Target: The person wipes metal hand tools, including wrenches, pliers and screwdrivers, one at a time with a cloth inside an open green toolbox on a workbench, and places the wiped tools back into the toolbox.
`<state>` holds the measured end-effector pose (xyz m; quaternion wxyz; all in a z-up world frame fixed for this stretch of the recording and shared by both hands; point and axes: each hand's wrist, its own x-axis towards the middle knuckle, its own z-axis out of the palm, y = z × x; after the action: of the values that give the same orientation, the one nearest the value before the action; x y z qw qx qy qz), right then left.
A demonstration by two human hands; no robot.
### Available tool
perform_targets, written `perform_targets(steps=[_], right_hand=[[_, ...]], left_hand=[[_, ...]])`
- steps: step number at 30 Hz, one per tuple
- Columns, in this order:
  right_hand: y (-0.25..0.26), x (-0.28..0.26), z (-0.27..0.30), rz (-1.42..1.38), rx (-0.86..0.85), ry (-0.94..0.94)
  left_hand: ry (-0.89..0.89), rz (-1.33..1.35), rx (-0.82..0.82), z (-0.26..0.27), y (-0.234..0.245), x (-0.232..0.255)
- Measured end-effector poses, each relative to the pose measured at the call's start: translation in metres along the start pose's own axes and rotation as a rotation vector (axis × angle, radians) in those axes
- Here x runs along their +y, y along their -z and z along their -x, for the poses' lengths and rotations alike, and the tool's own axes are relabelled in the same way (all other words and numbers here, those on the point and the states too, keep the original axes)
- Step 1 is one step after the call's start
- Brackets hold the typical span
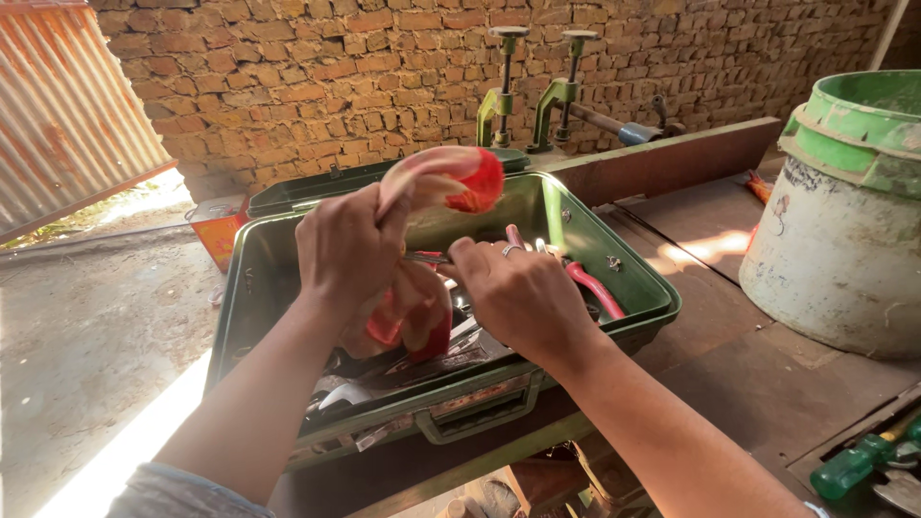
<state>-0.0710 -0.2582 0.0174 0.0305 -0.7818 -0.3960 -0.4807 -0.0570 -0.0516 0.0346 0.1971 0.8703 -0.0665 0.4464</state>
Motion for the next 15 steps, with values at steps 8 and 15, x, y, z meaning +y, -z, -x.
perform_targets(steps=[8, 15], right_hand=[[-0.001, 0.002, -0.003, 0.022, -0.017, 0.027], [-0.001, 0.003, -0.003, -0.012, 0.13, -0.005]], left_hand=[[0.113, -0.032, -0.14, 0.001, -0.002, -0.007], [0.228, 0.132, -0.159, -0.005, -0.006, -0.015]])
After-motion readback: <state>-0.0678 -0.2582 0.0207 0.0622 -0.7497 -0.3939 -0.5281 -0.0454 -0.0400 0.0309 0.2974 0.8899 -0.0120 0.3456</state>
